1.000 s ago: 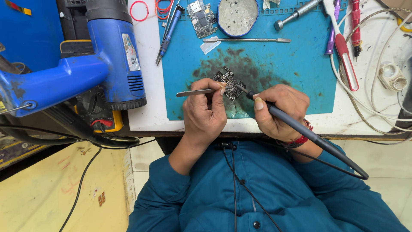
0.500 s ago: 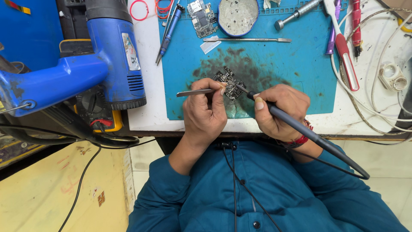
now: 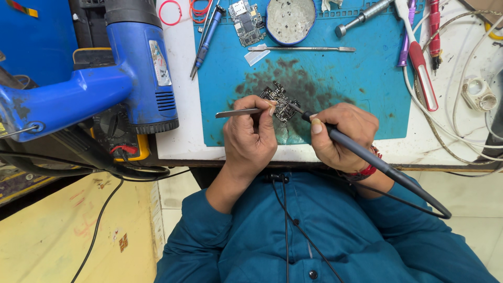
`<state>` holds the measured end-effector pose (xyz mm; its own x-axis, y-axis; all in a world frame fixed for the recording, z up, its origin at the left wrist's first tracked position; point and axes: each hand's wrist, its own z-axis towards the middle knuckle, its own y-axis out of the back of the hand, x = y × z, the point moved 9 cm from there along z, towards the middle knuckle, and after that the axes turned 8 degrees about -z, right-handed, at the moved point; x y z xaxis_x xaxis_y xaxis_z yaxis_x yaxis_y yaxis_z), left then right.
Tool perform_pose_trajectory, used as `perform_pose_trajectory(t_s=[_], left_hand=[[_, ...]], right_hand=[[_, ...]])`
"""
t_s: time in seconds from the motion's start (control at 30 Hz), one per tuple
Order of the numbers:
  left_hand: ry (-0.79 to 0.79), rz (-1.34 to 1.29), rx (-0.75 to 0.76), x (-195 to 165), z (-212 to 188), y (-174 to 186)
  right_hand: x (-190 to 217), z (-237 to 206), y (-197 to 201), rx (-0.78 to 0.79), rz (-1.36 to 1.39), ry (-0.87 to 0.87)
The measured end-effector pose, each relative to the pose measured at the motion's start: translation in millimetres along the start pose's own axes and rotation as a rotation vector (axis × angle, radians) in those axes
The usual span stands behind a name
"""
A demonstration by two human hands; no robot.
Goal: The person holds a small circuit board with tweezers in the left hand and uses a soldering iron in the right hand to apply solder to multiple points on the board. The person repeatedly repositions the board and targets different solder joints throughout the clip.
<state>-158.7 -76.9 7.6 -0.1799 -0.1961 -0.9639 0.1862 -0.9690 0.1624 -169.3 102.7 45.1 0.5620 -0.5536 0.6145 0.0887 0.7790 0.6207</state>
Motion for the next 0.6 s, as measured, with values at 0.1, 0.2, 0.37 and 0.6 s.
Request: perform_pose_trajectory(t_s=[0.1,0.2,0.37,0.6], left_hand=[[-0.014,0.005,-0.001,-1.3,0.2,0.6],[-0.015,-0.003,-0.002,-1.3,0.3,0.9],[-0.031,0.029,0.002,-2.4,0.5,0.6],[-0.020,0.005,0.011,-1.3,1.2,0.5]], right_hand=[[-0.3,0.6,-0.1,-0.002,-0.004,-0.005],[0.0,1.2,-0.8,-0.003,-0.015,-0.005],[0.9,1.8,-0.5,-0.006,-0.011,0.002],[1.0,2.4,-1.6,-0.005,-0.018,0.002]])
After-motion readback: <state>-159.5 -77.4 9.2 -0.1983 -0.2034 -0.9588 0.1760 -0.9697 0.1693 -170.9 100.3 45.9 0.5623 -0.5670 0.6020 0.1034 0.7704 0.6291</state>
